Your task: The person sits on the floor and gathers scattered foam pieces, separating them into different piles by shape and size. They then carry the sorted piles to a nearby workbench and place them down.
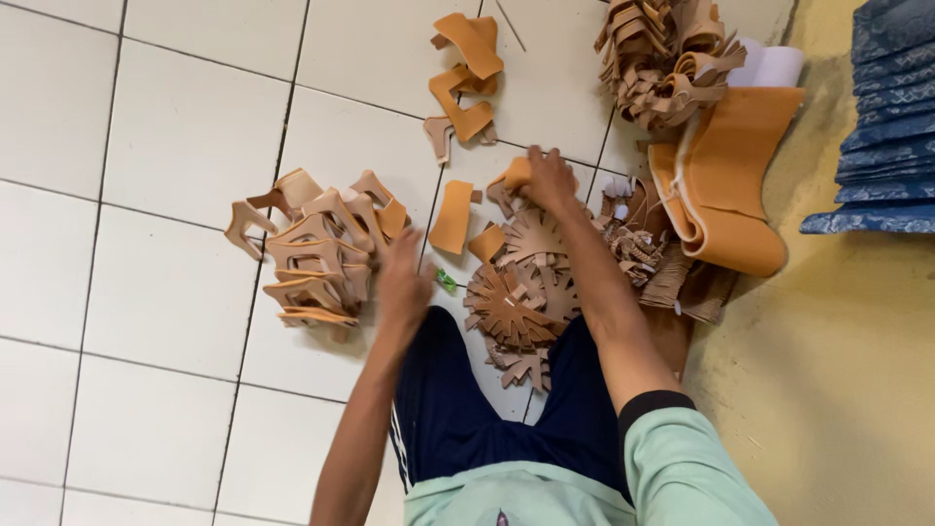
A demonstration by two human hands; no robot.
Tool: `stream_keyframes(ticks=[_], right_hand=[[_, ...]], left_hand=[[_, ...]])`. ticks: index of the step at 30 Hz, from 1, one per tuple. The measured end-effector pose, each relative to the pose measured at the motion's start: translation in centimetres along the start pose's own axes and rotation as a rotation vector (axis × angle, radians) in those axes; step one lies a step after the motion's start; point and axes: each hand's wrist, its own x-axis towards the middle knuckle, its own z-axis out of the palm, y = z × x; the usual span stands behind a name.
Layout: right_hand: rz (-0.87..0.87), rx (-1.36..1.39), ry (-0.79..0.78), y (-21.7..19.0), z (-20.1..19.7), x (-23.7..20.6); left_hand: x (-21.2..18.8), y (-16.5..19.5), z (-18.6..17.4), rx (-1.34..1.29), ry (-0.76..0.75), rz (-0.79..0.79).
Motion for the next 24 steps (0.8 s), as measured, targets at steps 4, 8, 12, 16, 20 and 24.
stream_keyframes(ticks=[4,8,12,16,20,24], right_hand=[[0.000,0.135,0.047,1.9,-3.0,0.6],[0.120,0.726,0.192,5.2,-6.9,0.2],[0.089,0.982,0.271,7.3,-9.3,-0.4],[-0.031,1.552,0.400,8.1,-9.5,-0.1],[-0.001,1.766,0.165,5.7,-8.0,-0.4],[-0.127,1.545,-0.142,-1.8,-5.4,-1.5]], left_hand=[[5.2,2.5,5.2,0.171,-0.106,0.023],[6.3,2.9,7.6,0.527,-0.304,-0.162],[6.5,2.4,7.8,0.332,-0.130,-0.224],[7.0,2.8,6.1,-0.148,-0.027,-0.310],[5.0,3.5,3.0,-1.004,-0.037,-0.735],[-1.1,1.6,-1.3,-1.592,0.316,-0.718]])
